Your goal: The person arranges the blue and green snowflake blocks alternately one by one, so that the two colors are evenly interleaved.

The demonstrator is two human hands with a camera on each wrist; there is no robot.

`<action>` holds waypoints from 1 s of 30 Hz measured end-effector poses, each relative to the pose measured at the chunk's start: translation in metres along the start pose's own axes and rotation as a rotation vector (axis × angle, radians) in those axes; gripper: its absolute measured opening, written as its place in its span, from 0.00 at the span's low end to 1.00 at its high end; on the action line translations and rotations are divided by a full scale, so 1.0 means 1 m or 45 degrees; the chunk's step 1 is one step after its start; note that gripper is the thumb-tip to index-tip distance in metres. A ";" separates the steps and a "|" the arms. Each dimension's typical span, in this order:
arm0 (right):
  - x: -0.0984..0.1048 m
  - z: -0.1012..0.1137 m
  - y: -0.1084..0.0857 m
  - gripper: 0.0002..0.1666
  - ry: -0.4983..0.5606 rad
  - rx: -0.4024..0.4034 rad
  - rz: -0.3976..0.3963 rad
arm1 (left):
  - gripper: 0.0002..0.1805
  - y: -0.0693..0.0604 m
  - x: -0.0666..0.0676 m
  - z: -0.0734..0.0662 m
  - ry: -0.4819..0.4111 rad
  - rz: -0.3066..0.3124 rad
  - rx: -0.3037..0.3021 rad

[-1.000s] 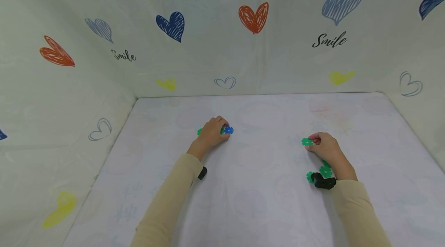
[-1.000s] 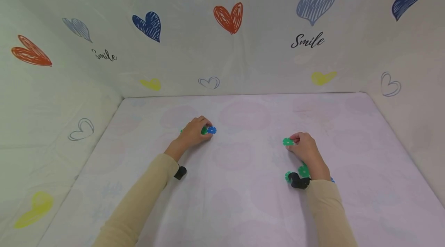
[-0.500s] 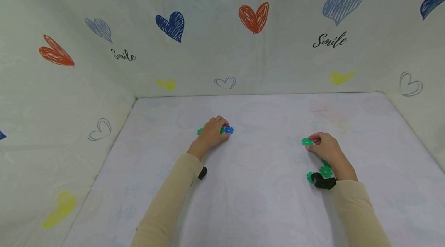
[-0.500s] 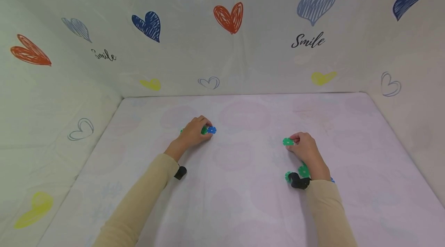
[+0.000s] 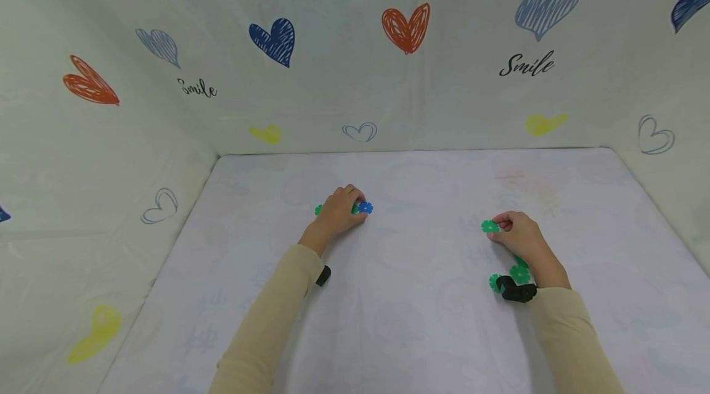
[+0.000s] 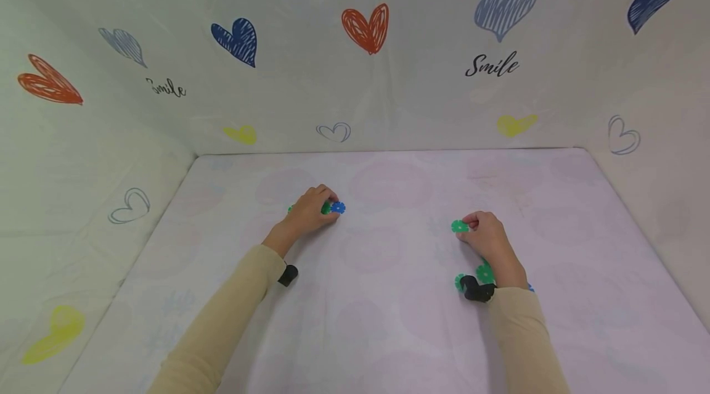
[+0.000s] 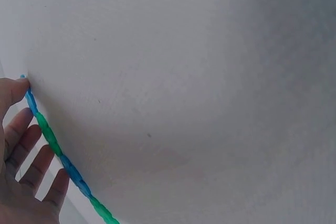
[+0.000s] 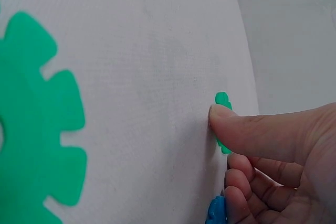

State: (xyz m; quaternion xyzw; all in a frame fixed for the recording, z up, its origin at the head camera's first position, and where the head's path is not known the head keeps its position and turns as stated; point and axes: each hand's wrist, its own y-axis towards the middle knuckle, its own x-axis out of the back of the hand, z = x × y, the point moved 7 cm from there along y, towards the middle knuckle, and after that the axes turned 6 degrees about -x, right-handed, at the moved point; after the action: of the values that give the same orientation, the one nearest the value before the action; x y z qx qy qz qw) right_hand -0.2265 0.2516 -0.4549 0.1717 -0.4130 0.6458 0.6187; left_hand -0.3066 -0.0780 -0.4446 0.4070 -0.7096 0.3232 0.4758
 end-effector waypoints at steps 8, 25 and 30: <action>-0.001 -0.001 0.000 0.24 0.008 -0.007 0.004 | 0.19 0.001 0.000 0.000 0.005 -0.004 0.014; 0.000 0.006 -0.001 0.23 -0.016 0.047 -0.023 | 0.19 0.001 0.000 -0.001 0.020 0.009 0.015; 0.000 0.008 -0.002 0.22 -0.020 0.052 -0.025 | 0.19 0.000 0.001 -0.002 0.026 0.011 0.006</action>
State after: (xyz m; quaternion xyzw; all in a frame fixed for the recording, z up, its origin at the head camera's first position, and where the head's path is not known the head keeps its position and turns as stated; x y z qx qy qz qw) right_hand -0.2268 0.2458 -0.4491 0.1934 -0.4029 0.6466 0.6182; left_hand -0.3061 -0.0761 -0.4427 0.4018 -0.7056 0.3310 0.4808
